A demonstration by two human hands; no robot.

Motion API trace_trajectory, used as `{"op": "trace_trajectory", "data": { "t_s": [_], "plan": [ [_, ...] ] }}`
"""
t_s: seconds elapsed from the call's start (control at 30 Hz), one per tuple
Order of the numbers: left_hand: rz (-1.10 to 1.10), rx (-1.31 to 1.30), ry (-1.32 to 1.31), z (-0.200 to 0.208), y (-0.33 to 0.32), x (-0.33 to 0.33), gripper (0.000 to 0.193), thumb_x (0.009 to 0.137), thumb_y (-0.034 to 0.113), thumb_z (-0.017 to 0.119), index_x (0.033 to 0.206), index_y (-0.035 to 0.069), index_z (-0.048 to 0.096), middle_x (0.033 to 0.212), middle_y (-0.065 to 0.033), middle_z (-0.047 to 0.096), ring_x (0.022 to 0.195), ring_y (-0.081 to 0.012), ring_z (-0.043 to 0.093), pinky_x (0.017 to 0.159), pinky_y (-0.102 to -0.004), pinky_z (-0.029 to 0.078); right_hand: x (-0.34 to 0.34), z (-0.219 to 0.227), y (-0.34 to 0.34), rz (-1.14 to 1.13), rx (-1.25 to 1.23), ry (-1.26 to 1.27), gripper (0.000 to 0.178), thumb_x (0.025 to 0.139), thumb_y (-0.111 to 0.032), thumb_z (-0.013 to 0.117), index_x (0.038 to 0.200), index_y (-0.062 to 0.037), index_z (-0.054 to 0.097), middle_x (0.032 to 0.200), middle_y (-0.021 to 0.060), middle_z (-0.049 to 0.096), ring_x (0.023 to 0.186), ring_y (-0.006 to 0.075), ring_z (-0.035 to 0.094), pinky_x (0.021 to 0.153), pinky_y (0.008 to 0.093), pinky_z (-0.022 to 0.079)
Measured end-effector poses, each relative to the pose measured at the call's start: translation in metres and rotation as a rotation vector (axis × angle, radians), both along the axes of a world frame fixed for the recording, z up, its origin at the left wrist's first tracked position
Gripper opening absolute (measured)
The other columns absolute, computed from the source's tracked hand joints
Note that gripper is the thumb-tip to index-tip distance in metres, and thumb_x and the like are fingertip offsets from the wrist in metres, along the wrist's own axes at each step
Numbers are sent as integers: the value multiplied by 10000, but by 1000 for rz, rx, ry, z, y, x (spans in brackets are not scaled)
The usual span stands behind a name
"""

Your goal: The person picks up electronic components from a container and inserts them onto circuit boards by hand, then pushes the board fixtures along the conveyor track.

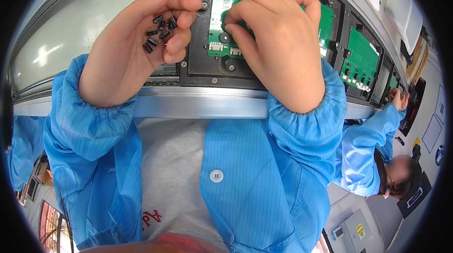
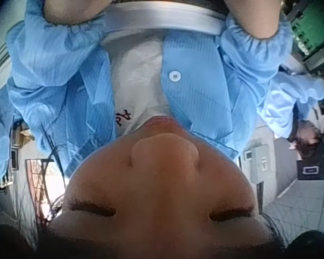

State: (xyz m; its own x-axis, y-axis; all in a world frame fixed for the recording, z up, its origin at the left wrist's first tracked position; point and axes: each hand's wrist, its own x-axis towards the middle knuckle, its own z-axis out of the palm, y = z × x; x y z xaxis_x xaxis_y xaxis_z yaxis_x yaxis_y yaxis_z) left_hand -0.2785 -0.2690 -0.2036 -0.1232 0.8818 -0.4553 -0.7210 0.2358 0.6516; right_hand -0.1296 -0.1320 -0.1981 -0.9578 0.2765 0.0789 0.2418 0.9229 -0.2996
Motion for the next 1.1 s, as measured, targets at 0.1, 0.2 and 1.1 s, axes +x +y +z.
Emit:
{"op": "trace_trajectory", "data": {
  "t_s": [0.1,0.2,1.1],
  "plan": [
    [8,-9,6,2,1,1,360,991,305,375,1102,14,553,876,-31,486,677,-88,422,626,-216,352,-1,1,0,8,4,-6,106,730,-53,677,807,-104,625,788,-30,550,711,131,476,824,308,275],
    [-32,-26,43,7,4,1,358,992,302,371,1106,15,554,852,-22,482,653,-83,412,605,-205,338,-1,3,0,10,16,-9,105,731,-53,675,807,-104,624,787,-29,547,710,132,476,823,308,276],
    [-344,229,1366,-20,-1,-6,228,807,-19,571,1002,17,682,714,-83,625,508,-146,450,508,-265,397,-9,11,5,51,108,-104,111,727,-40,672,792,-107,612,752,-23,526,710,162,471,841,331,309]
  ]
}}
